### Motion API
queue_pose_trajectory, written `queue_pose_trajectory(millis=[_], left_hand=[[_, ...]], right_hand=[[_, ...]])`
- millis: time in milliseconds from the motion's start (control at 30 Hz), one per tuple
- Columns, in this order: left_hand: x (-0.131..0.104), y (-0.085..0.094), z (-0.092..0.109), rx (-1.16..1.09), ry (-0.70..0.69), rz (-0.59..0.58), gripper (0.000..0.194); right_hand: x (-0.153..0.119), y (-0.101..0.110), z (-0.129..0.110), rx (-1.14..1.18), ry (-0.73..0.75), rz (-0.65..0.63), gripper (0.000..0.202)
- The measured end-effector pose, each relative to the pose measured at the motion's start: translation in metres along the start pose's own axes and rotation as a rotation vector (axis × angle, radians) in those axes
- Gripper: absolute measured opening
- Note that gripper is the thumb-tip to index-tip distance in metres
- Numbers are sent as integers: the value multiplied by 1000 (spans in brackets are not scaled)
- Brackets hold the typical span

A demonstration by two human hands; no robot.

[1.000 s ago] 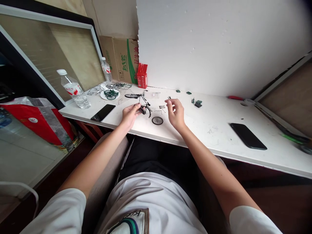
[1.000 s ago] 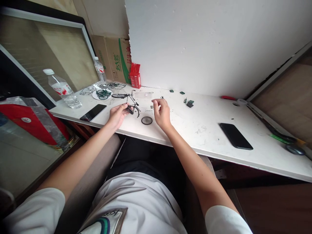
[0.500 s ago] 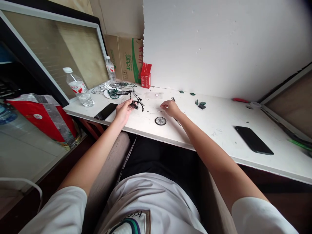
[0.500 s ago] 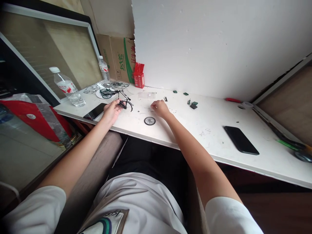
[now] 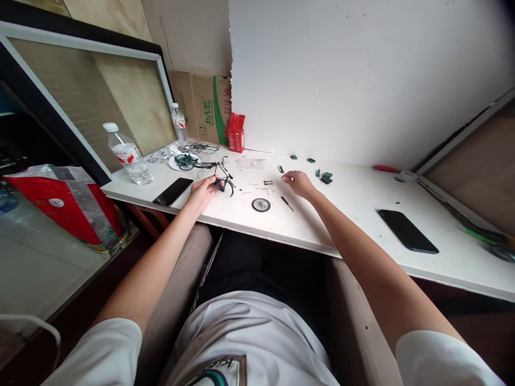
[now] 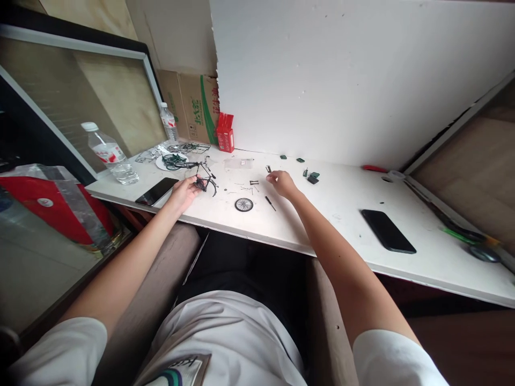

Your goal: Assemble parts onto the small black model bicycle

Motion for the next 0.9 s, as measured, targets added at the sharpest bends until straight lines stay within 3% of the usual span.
queue_pose_trajectory(millis=[133, 267, 367, 500, 633, 767, 900], left_hand=[[-1, 3, -3, 64, -19, 24, 30], [1, 6, -4, 71, -44, 52, 31], [2, 7, -5, 92, -52, 55, 30], [1, 6, -4, 112, -47, 72, 31], [0, 5, -3, 116, -44, 72, 28], [-1, 5, -3, 113, -40, 89, 29], [-1, 4, -4, 117, -42, 66, 27]], right_hand=[[-20, 13, 15, 16, 29, 15, 34], [-20, 15, 18, 29, 13, 66, 29], [-11, 12, 10, 81, 27, 54, 18], [-2, -5, -11, 187, 33, -104, 20], [-2, -22, -29, 221, 44, -117, 19], [-3, -22, -26, 226, 11, -15, 24], [-4, 5, 0, 247, -131, 152, 19]])
Point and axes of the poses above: each hand's wrist, its own x-axis towards the middle knuckle, its own y-axis out of the back of the hand, z = x × y, the point moved 4 cm from there along x, towards the middle knuckle, and after that the axes turned 12 degrees about z, right-handed, at the moved point
